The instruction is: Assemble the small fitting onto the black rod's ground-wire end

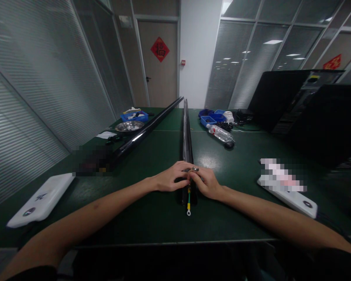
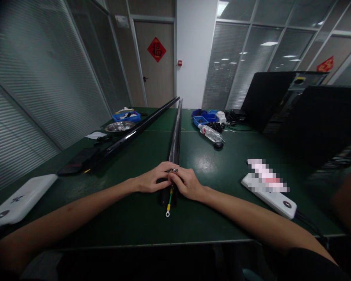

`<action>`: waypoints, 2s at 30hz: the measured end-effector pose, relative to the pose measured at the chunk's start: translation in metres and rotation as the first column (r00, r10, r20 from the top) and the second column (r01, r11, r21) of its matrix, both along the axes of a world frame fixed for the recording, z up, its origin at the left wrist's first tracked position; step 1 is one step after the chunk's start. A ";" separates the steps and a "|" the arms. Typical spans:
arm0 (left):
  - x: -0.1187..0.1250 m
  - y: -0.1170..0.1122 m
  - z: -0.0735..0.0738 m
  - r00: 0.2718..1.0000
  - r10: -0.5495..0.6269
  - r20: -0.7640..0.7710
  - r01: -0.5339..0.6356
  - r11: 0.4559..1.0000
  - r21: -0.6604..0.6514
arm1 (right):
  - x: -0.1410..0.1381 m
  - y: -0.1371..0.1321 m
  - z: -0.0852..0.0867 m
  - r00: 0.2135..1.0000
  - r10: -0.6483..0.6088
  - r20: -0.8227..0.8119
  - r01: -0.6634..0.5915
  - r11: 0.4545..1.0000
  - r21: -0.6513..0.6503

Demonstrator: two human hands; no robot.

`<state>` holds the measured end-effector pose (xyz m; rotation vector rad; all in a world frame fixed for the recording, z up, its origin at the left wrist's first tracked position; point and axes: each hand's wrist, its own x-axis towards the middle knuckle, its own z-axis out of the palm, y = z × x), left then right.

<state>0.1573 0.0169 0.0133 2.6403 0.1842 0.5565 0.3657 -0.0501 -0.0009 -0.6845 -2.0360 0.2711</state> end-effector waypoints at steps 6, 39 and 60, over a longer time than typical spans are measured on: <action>0.001 0.001 -0.001 1.000 -0.013 0.000 0.013 1.000 0.021 | -0.001 -0.001 0.000 1.000 -0.008 0.000 0.008 1.000 0.007; 0.002 0.000 -0.002 1.000 0.003 0.018 -0.003 1.000 0.026 | 0.001 0.001 -0.004 1.000 -0.005 -0.009 0.005 1.000 -0.017; 0.002 0.001 -0.006 0.997 0.006 0.074 -0.009 0.999 0.040 | 0.001 0.002 -0.004 0.999 -0.026 -0.020 0.026 0.999 -0.022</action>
